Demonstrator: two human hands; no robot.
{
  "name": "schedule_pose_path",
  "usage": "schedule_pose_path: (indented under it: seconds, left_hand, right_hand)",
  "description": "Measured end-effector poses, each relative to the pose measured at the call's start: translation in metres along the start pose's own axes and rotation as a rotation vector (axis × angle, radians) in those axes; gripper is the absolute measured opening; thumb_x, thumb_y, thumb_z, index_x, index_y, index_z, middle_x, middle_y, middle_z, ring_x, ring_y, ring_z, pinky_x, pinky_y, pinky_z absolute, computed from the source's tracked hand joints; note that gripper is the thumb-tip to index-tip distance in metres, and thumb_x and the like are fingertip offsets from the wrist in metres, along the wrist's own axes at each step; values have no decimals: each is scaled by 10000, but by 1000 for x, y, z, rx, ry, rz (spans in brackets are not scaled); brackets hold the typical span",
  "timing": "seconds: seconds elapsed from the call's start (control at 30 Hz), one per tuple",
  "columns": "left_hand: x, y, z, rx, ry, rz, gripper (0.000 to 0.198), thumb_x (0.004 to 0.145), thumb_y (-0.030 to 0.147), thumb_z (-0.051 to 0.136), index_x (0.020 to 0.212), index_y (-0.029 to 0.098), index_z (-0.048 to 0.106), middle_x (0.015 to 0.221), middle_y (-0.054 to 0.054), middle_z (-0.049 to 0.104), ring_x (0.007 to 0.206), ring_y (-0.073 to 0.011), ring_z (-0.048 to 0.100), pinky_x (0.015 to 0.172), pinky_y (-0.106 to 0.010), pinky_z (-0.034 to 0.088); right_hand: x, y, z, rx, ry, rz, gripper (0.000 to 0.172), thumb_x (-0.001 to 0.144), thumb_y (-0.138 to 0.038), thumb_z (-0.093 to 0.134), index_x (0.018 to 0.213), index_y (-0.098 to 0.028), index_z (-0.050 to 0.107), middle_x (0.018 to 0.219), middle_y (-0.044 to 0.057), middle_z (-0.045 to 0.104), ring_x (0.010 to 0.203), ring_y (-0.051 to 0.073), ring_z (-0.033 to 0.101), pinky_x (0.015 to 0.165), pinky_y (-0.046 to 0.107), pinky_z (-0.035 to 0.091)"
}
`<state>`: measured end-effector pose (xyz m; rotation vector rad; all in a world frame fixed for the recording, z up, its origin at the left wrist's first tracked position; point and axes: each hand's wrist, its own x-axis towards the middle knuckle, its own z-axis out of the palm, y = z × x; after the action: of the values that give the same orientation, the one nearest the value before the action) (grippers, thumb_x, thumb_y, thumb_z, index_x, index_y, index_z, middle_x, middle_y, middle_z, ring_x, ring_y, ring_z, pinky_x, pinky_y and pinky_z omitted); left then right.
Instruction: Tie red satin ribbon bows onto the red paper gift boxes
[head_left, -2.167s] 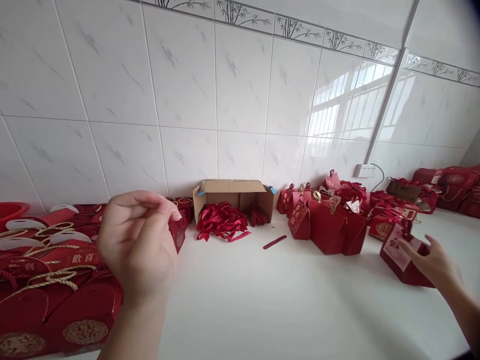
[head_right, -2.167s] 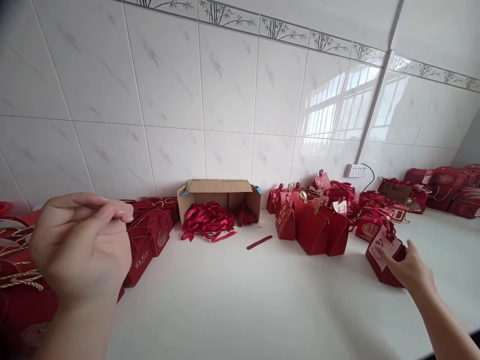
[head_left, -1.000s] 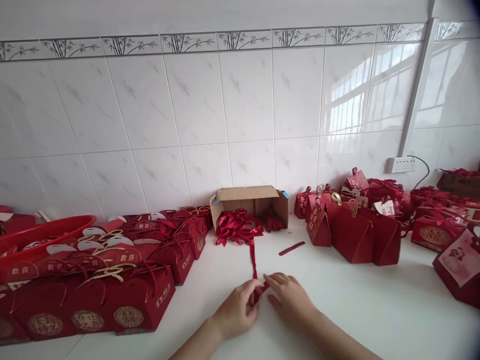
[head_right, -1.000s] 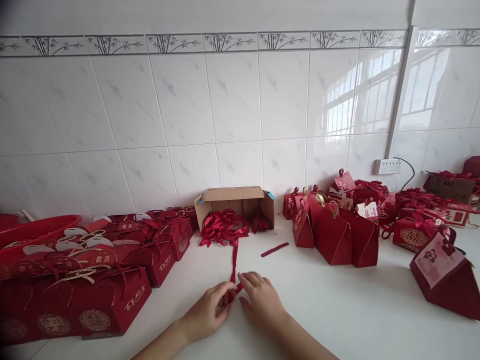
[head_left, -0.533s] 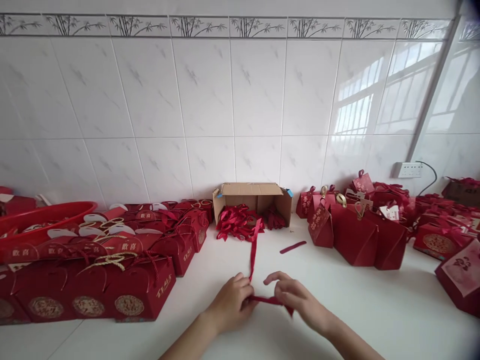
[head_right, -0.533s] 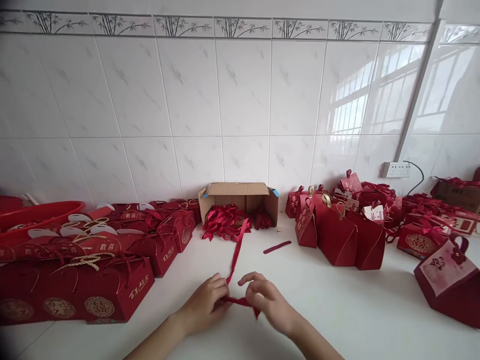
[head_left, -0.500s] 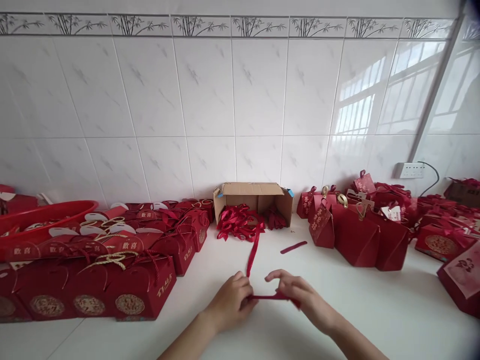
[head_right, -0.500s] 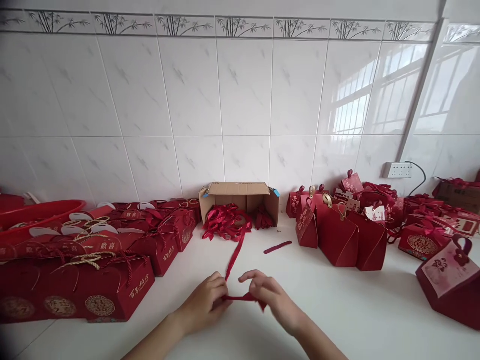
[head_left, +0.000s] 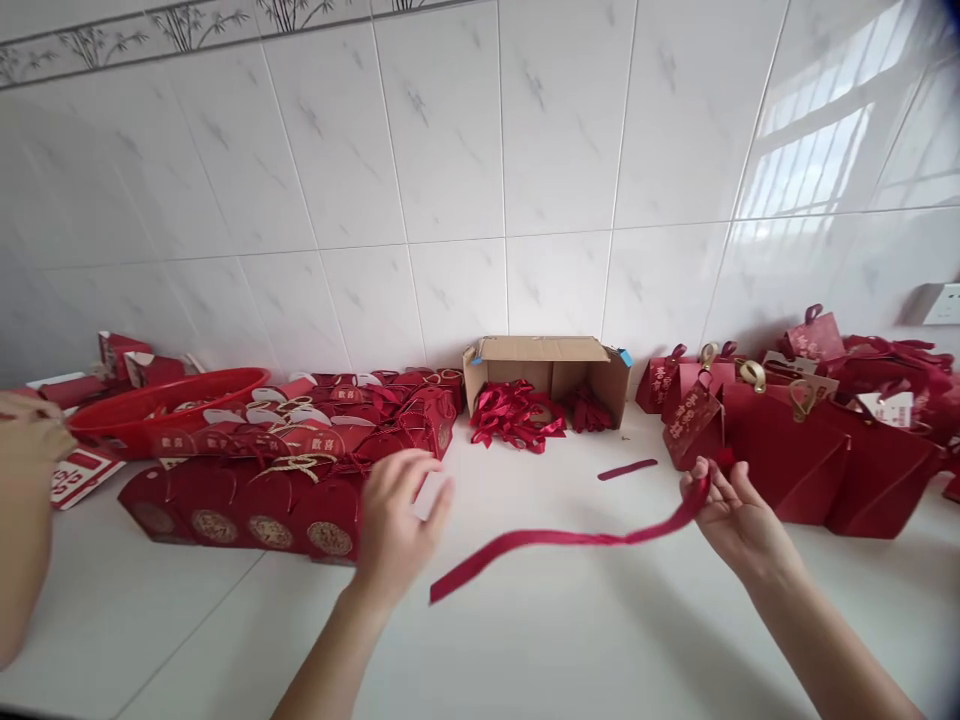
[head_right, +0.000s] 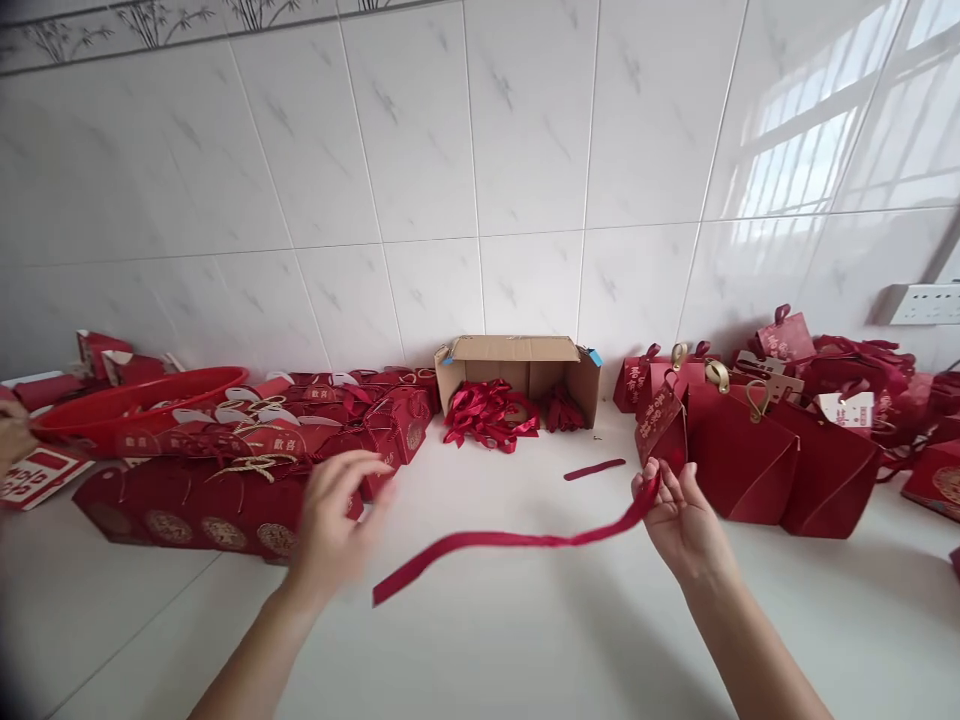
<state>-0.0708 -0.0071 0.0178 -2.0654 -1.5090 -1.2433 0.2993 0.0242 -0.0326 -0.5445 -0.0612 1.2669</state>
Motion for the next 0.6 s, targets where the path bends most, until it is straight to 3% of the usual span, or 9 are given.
schedule_pose_path:
  seconds: [0.03,0.1,0.2,0.27,0.43,0.53,0.6]
  left_hand:
    - [-2,-7,-10,114,74,-94,198,863,351,500,951,197,587,1036,-87,600,1019,-241,524,932,-384,391]
    - [-6,-24,-24,370,77,-299,314,847,422,488,1025,176,570,1070,-128,592,1034,-311,511,886,-441,408]
    - [-12,-42,-31,605,-102,-539,563,823,541,447,1186,116,511,1161,-212,547,1105,-420,450,834,-525,410]
    - [-18,-45,-31,648,-221,-565,616,828,546,425,1227,82,492,1180,-237,534,1115,-436,436,829,-549,410]
    - [-48,-24,-27,597,-337,-341,455,837,420,450,1158,128,588,1211,-204,532,1138,-415,427,860,-590,417]
    - [-62,0,-21,326,-414,-96,410,843,371,472,1186,172,577,1275,-163,512,1229,-362,396,969,-529,421]
    - [-62,18,-13,104,-536,69,407,870,326,452,1260,232,517,1394,-115,431,1311,-318,339,1017,-478,421]
  right_hand:
    - [-2,1,1,-13,-17,-1,324,967,-379,366,916,-159,599,867,55,639,707,103,656,668,230,611]
    - [-6,4,2,-56,-49,4,323,956,-381,389,962,-142,605,936,89,630,745,117,656,667,226,616]
    - [-11,9,4,-164,-60,21,79,847,-118,538,872,-147,607,840,44,593,570,65,586,472,118,553]
    - [-15,13,5,-200,-45,41,155,755,-1,561,803,-144,593,761,7,551,463,27,488,350,79,455]
    - [-24,21,4,-245,-135,111,122,729,-42,604,774,-154,589,810,3,571,462,17,412,354,111,434]
    - [-26,28,3,-373,-206,120,138,698,-104,675,783,-175,593,884,3,599,508,40,437,384,145,441]
    - [-27,33,2,-470,-258,142,137,698,-153,696,763,-186,580,866,-2,601,512,53,434,383,164,417]
